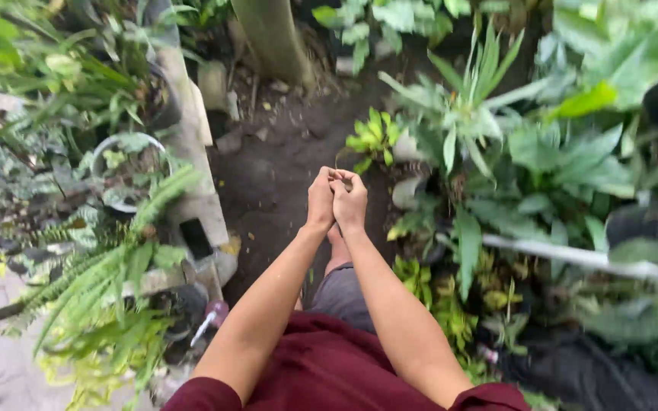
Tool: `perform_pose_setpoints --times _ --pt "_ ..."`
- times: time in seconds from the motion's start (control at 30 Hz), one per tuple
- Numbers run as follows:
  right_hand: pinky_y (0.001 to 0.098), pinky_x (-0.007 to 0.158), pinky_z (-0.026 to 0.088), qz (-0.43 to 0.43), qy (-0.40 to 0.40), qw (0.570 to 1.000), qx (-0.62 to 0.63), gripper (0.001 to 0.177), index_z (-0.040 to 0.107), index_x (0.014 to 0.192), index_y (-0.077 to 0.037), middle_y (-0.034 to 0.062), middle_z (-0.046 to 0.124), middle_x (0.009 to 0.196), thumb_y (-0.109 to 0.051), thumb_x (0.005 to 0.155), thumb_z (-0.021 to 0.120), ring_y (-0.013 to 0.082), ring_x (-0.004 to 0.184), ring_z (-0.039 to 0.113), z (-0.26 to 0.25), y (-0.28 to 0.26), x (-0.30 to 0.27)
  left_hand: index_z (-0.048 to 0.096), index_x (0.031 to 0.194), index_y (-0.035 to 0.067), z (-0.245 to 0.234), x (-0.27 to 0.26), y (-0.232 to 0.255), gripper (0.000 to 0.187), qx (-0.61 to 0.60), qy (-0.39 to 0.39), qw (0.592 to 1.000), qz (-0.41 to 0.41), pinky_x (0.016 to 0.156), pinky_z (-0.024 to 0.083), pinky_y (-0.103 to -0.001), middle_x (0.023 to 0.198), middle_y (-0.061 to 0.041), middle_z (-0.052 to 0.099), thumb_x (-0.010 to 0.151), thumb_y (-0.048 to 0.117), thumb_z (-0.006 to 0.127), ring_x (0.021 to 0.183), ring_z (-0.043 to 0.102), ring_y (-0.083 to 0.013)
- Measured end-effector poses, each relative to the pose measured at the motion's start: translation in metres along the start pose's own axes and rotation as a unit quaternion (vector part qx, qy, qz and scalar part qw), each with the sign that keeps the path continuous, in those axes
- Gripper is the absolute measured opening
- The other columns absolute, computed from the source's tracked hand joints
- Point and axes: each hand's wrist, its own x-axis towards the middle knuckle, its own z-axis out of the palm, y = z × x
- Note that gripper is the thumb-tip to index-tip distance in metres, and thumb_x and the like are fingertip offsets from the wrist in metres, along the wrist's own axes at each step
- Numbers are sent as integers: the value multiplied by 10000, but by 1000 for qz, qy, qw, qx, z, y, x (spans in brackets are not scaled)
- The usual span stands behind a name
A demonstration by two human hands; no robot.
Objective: The person sits on the ground and sprays a small potted plant with a spray bottle. They then wipe the leaves of the plant with their hands. The person hangs the plant on a metal structure and then picks up another potted plant to spray and wipe its leaves.
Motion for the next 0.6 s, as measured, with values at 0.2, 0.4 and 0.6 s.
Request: perform_pose_setpoints --times 0.2,0.4,0.6 --pt "414 862 574 99 -5 995 -27 278 740 1142 -180 94 784 1036 -224 870 703 266 1011 739 -5 96 -104 620 1040 88 7 -96 -97 177 12 -24 999 -40 954 502 -524 1054 -214 708 926 182 523 1100 663 -406" --pt "427 854 572 148 -29 988 -44 282 754 1131 -189 98 791 1008 -227 853 722 277 997 745 -19 184 -122 621 1061 108 30 -117 -150 156 40 -38 997 -50 957 512 -519 1077 -192 735 949 153 522 1118 674 -394" --pt "460 836 565 148 -26 987 -53 292 763 1134 -160 142 791 984 -213 848 733 319 976 744 -27 309 -11 640 1047 106 85 -10 -243 150 112 -69 991 -14 896 531 -553 1022 -226 734 920 95 561 1065 680 -451"
